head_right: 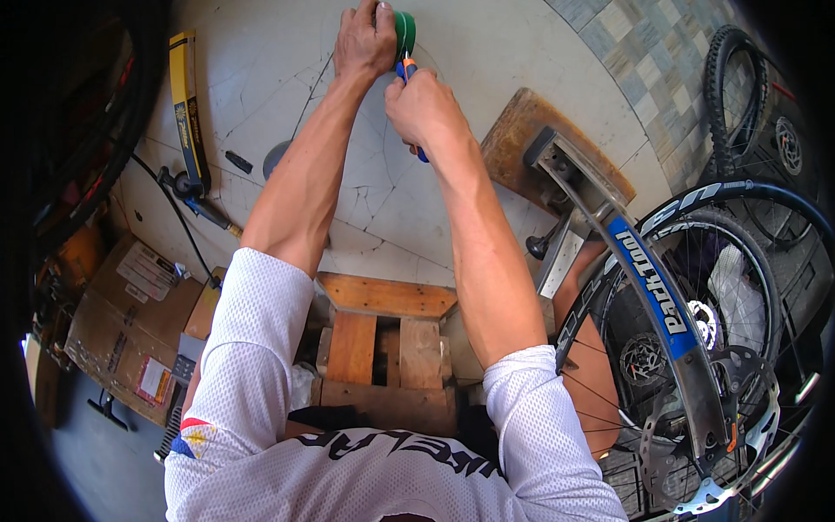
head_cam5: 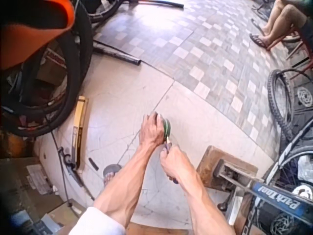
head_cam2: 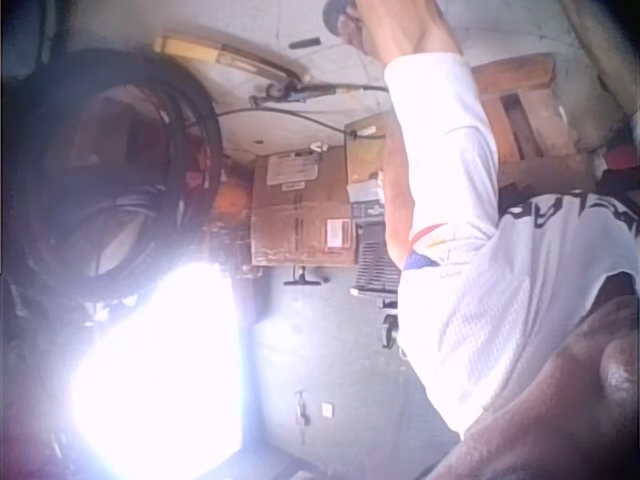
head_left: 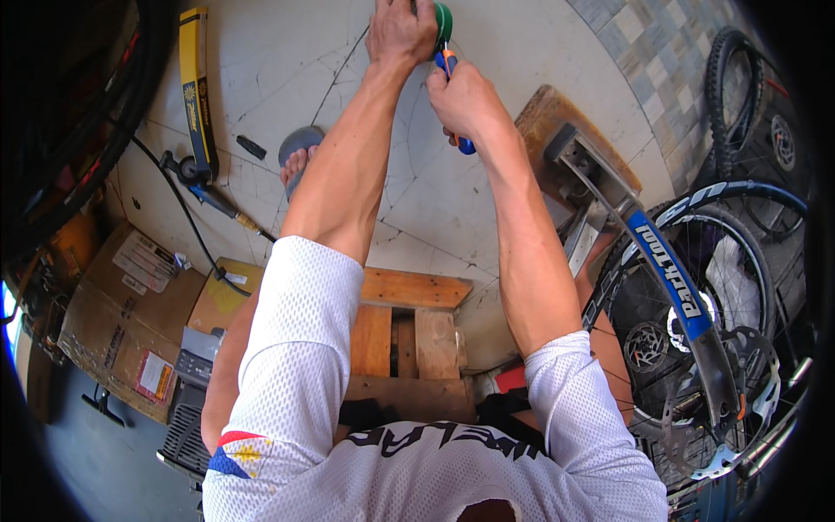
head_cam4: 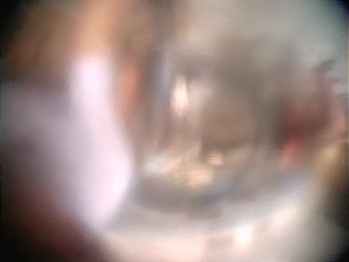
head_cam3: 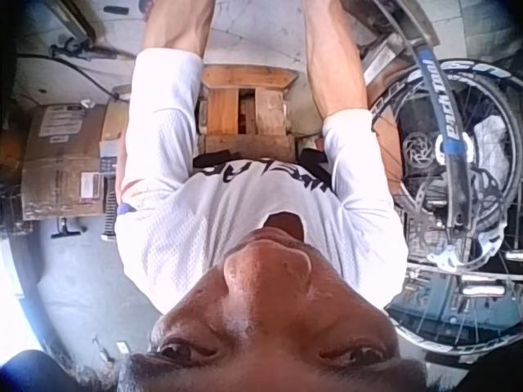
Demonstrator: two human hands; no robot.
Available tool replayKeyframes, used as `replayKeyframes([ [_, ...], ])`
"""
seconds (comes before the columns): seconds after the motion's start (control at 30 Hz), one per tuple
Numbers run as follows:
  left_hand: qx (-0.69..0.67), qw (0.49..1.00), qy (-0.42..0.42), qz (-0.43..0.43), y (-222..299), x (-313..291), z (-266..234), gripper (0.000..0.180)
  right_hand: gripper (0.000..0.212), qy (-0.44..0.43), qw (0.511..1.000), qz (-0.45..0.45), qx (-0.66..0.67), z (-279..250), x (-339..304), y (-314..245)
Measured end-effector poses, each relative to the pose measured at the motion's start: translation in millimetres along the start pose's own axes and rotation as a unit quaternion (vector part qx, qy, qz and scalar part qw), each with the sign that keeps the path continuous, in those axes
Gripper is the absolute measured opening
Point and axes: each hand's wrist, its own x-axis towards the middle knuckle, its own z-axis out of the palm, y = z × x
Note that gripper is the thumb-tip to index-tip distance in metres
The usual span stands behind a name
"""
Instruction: The person cuts a strip of green tape and wraps it around the rim of a bicycle wheel mounted on a stand. The person smooths the tape along the rim surface to secure it.
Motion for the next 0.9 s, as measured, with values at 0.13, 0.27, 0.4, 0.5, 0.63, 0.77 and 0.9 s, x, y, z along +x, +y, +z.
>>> replayKeyframes([
  [0.13, -0.002, 1.0, 0.011, 0.002, 0.6, -0.4, -1.3, 0.047, 0.04, 0.025, 1.0, -0.016, -0.004, 9.1, 3.9, 7.2],
  [0.27, 0.004, 1.0, -0.005, -0.017, 3.1, -1.3, -4.4, 0.044, 0.048, -0.007, 1.0, 0.013, 0.005, 6.6, 0.8, 3.1],
  [0.4, 0.007, 1.0, -0.007, -0.026, 7.4, -1.0, -4.7, 0.042, 0.049, 0.02, 1.0, 0.0, -0.009, 13.7, 7.0, 12.1],
  [0.5, 0.006, 0.999, -0.004, -0.04, 8.3, -3.1, -4.0, 0.042, 0.049, 0.02, 1.0, 0.005, -0.01, 14.1, 8.0, 12.2],
  [0.63, -0.019, 0.997, -0.002, -0.075, 15.8, -4.1, -9.0, 0.047, 0.05, 0.06, 0.998, -0.019, -0.016, 17.5, 9.8, 14.0],
  [0.77, -0.072, 0.981, -0.075, -0.164, 5.3, -12.2, -12.2, 0.059, 0.049, 0.035, 0.998, -0.003, -0.05, -0.5, -6.0, 8.0],
  [0.9, -0.122, 0.963, -0.087, -0.222, 6.5, -15.1, -12.8, 0.069, 0.048, 0.007, 0.997, -0.012, -0.079, -6.6, -4.5, 3.6],
])
